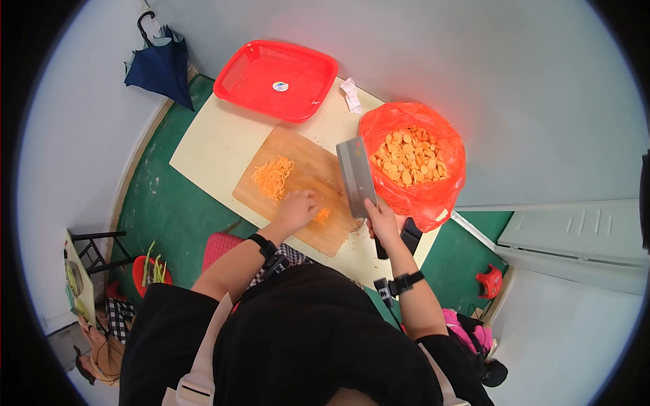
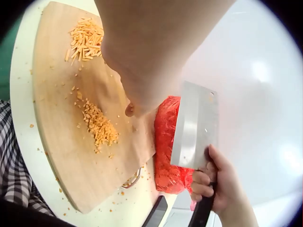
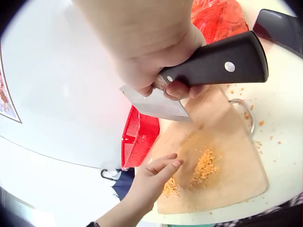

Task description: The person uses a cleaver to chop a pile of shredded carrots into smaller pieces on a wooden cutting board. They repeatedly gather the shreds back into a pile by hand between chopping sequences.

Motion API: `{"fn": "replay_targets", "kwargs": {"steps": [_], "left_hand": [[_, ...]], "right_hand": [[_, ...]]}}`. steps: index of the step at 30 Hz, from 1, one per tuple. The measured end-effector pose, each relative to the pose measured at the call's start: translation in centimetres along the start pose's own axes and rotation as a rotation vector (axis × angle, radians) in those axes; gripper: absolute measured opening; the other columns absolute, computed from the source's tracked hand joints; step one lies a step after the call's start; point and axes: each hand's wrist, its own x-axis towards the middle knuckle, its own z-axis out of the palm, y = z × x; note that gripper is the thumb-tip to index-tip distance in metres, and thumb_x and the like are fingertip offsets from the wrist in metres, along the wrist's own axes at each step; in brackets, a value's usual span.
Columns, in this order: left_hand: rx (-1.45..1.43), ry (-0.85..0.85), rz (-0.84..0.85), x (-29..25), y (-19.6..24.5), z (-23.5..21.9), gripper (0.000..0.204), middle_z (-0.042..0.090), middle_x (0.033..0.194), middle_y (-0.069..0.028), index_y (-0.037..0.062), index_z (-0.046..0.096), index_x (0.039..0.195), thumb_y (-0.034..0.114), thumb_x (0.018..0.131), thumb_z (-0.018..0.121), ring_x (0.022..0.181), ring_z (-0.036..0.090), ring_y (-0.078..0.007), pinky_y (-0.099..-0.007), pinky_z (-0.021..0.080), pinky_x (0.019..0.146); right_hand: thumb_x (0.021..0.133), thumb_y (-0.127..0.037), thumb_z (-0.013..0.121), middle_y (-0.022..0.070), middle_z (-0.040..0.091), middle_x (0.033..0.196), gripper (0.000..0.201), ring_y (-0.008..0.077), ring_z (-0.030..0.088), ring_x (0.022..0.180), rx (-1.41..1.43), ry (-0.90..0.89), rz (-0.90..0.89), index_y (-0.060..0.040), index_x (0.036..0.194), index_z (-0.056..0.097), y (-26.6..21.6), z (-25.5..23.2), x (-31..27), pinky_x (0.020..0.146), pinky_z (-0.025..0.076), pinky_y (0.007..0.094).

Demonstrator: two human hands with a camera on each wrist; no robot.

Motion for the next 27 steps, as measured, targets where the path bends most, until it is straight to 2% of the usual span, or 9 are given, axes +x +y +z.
{"fn": "replay_targets", "kwargs": {"steps": [3,5,7,10,16,18,22,24,27], "left_hand": [[0.092,0.167,0.154,-0.6,0.1,0.5,0.019,0.058,0.112,-0.0087,0.0118,0.070,0.084,0.026,0.074,0.062,0.104,0.052,-0.0279,-0.0397,0.039,0.088],[0.093,0.141,0.062,-0.5,0.4,0.8,0.017,0.058,0.110,-0.0082,0.0116,0.069,0.084,0.022,0.073,0.062,0.103,0.052,-0.0272,-0.0399,0.039,0.088],[0.091,0.116,-0.026,-0.4,-0.4,1.2,0.016,0.059,0.109,-0.0077,0.0115,0.069,0.084,0.018,0.071,0.062,0.102,0.053,-0.0265,-0.0401,0.040,0.088],[0.097,0.134,0.006,-0.7,-1.9,1.4,0.015,0.059,0.107,-0.0085,0.0095,0.069,0.082,0.015,0.070,0.062,0.102,0.053,-0.0276,-0.0392,0.041,0.087],[-0.050,0.160,-0.178,-0.5,-5.7,-2.5,0.023,0.058,0.108,-0.0090,0.0080,0.065,0.094,0.016,0.072,0.062,0.100,0.053,-0.0299,-0.0395,0.044,0.084],[0.108,0.368,-0.232,0.0,-6.5,-3.9,0.040,0.057,0.107,-0.0126,0.0062,0.058,0.106,0.021,0.070,0.066,0.099,0.053,-0.0308,-0.0393,0.045,0.084],[0.209,0.337,-0.301,2.1,-6.9,-7.1,0.055,0.055,0.108,-0.0160,0.0060,0.052,0.114,0.027,0.067,0.070,0.099,0.054,-0.0329,-0.0404,0.047,0.082],[0.261,0.065,-0.472,3.3,-6.5,-8.2,0.060,0.054,0.107,-0.0154,0.0067,0.051,0.111,0.034,0.062,0.074,0.098,0.054,-0.0331,-0.0406,0.048,0.081],[0.343,0.040,-0.422,3.8,-7.6,-7.3,0.051,0.055,0.102,-0.0147,0.0055,0.055,0.099,0.033,0.060,0.074,0.094,0.055,-0.0322,-0.0397,0.048,0.079]], "right_hand": [[0.087,-0.044,0.051,0.0113,0.052,0.051,0.047,0.0207,0.051,0.040,-0.262,0.010,0.046,0.0004,0.071,0.055,2.9,-1.3,-1.7,0.042,0.041,0.0336],[0.086,-0.045,0.050,0.0155,0.055,0.054,0.049,0.0263,0.056,0.046,-0.413,0.034,0.046,0.0018,0.073,0.057,4.5,-1.2,-3.1,0.048,0.045,0.0373],[0.086,-0.045,0.048,0.0215,0.060,0.066,0.048,0.0363,0.061,0.064,-0.708,0.178,-0.058,0.0005,0.080,0.061,5.4,-0.9,-4.0,0.061,0.047,0.0437],[0.086,-0.043,0.046,0.0222,0.061,0.073,0.044,0.0396,0.060,0.072,-0.709,0.160,0.054,-0.0026,0.082,0.063,5.6,-0.2,-4.7,0.064,0.046,0.0467],[0.087,-0.042,0.046,0.0214,0.063,0.076,0.042,0.0383,0.061,0.073,-0.660,0.195,0.071,-0.0032,0.085,0.063,7.6,0.5,-4.0,0.066,0.048,0.0458],[0.087,-0.041,0.046,0.0213,0.063,0.076,0.042,0.0383,0.061,0.073,-0.645,0.198,0.078,-0.0030,0.086,0.063,7.7,0.5,-4.0,0.066,0.048,0.0456],[0.087,-0.041,0.047,0.0226,0.063,0.076,0.043,0.0380,0.062,0.074,-0.637,0.209,0.121,-0.0007,0.086,0.063,7.5,0.8,-4.0,0.066,0.048,0.0445],[0.086,-0.040,0.047,0.0231,0.062,0.076,0.044,0.0380,0.062,0.073,-0.609,0.218,0.149,0.0004,0.085,0.063,7.7,0.8,-3.9,0.066,0.047,0.0440],[0.085,-0.040,0.051,0.0240,0.061,0.073,0.045,0.0382,0.060,0.070,-0.447,0.249,0.259,0.0034,0.083,0.062,9.1,1.3,-3.6,0.065,0.046,0.0427]]}}
